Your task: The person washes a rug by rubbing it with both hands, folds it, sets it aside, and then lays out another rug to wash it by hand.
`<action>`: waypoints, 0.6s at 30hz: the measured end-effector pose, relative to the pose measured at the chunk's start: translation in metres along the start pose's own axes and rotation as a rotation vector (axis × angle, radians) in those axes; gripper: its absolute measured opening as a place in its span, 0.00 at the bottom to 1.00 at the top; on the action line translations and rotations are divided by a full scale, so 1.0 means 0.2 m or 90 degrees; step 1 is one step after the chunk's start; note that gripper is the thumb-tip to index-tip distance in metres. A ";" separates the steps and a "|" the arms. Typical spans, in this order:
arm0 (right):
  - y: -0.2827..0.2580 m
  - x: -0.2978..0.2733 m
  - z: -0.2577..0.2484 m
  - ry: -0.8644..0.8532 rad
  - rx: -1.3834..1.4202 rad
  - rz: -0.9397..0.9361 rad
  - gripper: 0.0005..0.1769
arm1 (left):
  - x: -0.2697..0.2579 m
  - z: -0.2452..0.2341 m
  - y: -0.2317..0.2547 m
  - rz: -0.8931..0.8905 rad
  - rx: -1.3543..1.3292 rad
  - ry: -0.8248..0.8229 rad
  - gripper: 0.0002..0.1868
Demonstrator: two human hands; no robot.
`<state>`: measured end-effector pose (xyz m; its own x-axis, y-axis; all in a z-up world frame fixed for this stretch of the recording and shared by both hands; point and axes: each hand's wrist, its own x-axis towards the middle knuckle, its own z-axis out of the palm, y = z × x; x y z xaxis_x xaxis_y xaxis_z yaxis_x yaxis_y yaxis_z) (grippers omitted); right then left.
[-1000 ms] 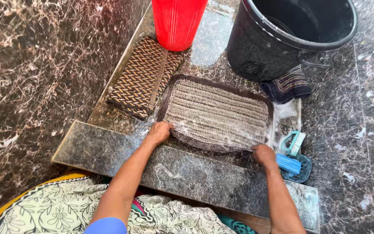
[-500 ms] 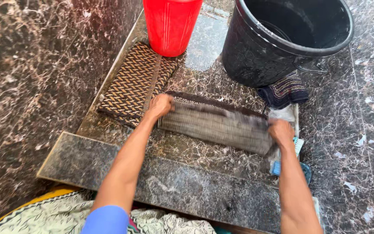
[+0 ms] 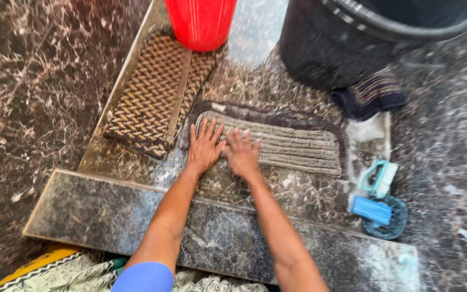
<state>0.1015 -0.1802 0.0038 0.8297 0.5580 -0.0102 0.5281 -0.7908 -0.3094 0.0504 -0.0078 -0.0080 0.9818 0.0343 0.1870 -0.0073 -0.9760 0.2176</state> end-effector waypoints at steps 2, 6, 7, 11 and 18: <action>0.23 -0.07 0.06 0.027 0.023 0.119 0.31 | 0.05 -0.04 0.00 -0.002 -0.031 -0.030 0.33; 1.09 -0.34 -0.19 0.230 0.473 0.326 0.27 | 0.04 -0.10 0.02 -0.005 -0.005 -0.051 0.32; 1.25 -0.48 -0.33 0.223 -0.088 0.179 0.36 | 0.05 -0.11 0.04 -0.020 0.017 -0.053 0.32; 1.26 -0.49 -0.26 0.133 -0.157 0.443 0.38 | 0.07 -0.11 0.05 -0.035 0.030 -0.048 0.32; 0.19 0.05 0.20 0.054 -0.007 0.125 0.33 | 0.06 -0.06 0.03 -0.012 0.034 -0.017 0.31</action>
<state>0.1233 -0.1939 -0.0457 0.9287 0.3708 0.0111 0.3569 -0.8849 -0.2994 0.0601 -0.0114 0.0071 0.9863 0.0483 0.1576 0.0212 -0.9853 0.1695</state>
